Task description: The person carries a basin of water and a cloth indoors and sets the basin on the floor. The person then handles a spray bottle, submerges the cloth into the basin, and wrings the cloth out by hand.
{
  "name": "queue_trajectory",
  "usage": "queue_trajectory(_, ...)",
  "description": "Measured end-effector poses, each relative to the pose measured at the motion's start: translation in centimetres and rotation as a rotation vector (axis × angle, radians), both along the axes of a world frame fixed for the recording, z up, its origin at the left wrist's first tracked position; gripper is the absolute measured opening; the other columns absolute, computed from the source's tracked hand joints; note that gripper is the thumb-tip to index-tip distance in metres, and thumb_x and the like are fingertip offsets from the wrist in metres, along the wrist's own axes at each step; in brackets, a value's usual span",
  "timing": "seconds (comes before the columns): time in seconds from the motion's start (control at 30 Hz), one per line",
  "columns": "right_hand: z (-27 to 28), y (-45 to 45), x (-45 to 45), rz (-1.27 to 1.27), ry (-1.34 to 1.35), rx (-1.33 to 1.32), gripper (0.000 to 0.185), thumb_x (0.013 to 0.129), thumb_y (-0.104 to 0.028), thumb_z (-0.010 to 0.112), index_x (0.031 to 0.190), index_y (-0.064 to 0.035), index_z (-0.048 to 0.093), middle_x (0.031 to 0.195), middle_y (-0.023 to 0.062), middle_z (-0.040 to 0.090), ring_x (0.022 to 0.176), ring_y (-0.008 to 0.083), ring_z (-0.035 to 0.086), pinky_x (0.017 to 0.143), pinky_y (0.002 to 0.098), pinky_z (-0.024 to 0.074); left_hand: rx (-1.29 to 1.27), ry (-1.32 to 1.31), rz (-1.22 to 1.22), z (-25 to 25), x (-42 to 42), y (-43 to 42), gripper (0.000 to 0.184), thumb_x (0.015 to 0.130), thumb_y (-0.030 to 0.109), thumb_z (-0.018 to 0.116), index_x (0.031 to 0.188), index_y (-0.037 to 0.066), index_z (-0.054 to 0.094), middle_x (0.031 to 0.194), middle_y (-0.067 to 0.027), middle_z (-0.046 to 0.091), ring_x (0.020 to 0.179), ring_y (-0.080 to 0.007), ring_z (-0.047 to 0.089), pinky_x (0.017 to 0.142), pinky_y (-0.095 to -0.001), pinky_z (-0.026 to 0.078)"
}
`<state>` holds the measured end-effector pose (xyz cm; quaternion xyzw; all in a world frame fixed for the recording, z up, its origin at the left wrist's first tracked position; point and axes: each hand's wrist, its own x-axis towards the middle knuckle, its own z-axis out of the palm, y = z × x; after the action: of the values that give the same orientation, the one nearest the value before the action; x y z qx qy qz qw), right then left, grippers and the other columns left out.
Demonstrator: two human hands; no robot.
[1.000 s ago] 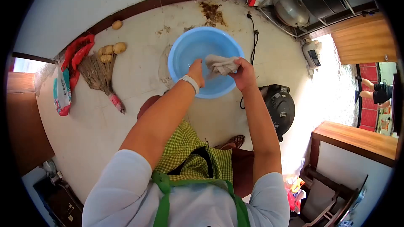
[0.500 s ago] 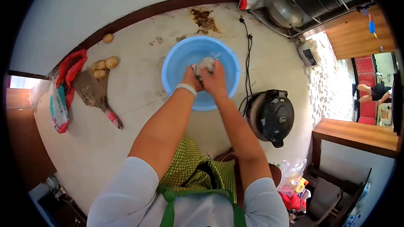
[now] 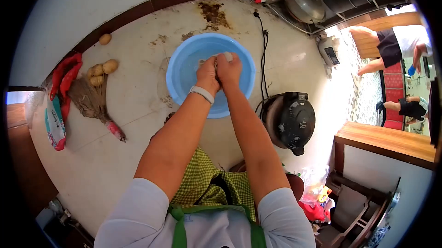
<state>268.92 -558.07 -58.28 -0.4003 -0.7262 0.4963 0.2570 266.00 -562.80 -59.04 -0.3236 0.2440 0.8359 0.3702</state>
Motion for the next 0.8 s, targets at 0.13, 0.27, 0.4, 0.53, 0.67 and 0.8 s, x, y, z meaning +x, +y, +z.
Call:
queue_trajectory(0.13,-1.0,1.2,0.3,-0.06,0.136,-0.366,0.02,0.073,-0.02,0.06,0.077,-0.0007,0.057,0.075,0.0104,0.061,0.069,0.0237,0.059,0.063,0.0354,0.046,-0.234,0.068,-0.103,0.4,0.2,0.4,0.015,0.077,0.015,0.058,0.09,0.006,0.055,0.084,-0.0061,0.06,0.073,-0.0206,0.059,0.063,-0.0383,0.051)
queue_trajectory(0.27,1.9,1.6,1.0,-0.186,0.309,-0.882,0.019,0.075,-0.021,0.061,0.081,-0.004,0.057,0.076,0.0054,0.058,0.069,0.0181,0.058,0.063,0.0326,0.046,-0.183,0.072,-0.174,1.5,0.1,-0.2,0.015,0.078,0.016,0.057,0.089,0.006,0.055,0.085,-0.0067,0.06,0.074,-0.021,0.059,0.064,-0.0372,0.051)
queue_trajectory(0.4,4.9,2.2,2.5,0.07,0.391,-1.272,0.022,0.074,-0.02,0.064,0.088,-0.006,0.056,0.079,0.0039,0.057,0.072,0.0146,0.055,0.064,0.0295,0.0457,0.09,0.118,-0.298,2.0,-0.4,-1.4,0.02,0.079,0.022,0.055,0.092,0.007,0.055,0.091,-0.0086,0.059,0.081,-0.0236,0.059,0.07,-0.0368,0.05)
queue_trajectory(0.53,5.0,0.2,2.3,0.188,0.35,-0.691,0.024,0.074,-0.019,0.064,0.094,-0.0074,0.057,0.091,0.0051,0.058,0.082,0.0186,0.057,0.071,0.0348,0.0462,0.143,0.07,-0.352,5.9,0.0,-2.9,0.033,0.084,0.038,0.046,0.1,0.011,0.055,0.103,-0.0072,0.057,0.097,-0.024,0.055,0.084,-0.0407,0.044)
queue_trajectory(0.67,5.9,-2.3,2.2,0.455,0.347,0.386,0.045,0.068,-0.025,0.07,0.103,-0.0014,0.054,0.102,0.0198,0.056,0.093,0.0363,0.054,0.081,0.0417,0.0435,0.432,0.353,-0.282,1.9,-0.4,-3.8,0.034,0.088,0.04,0.04,0.108,0.014,0.05,0.109,-0.0061,0.054,0.102,-0.0235,0.052,0.086,-0.0383,0.043)
queue_trajectory(0.8,5.5,-3.0,2.2,0.324,0.195,0.56,0.026,0.068,-0.018,0.067,0.088,-0.0028,0.06,0.091,0.0129,0.058,0.088,0.029,0.054,0.076,0.039,0.0438,0.29,0.519,-0.282,2.1,0.2,-4.0,0.035,0.091,0.038,0.035,0.113,0.014,0.045,0.111,-0.0056,0.052,0.104,-0.0224,0.05,0.086,-0.0362,0.042)
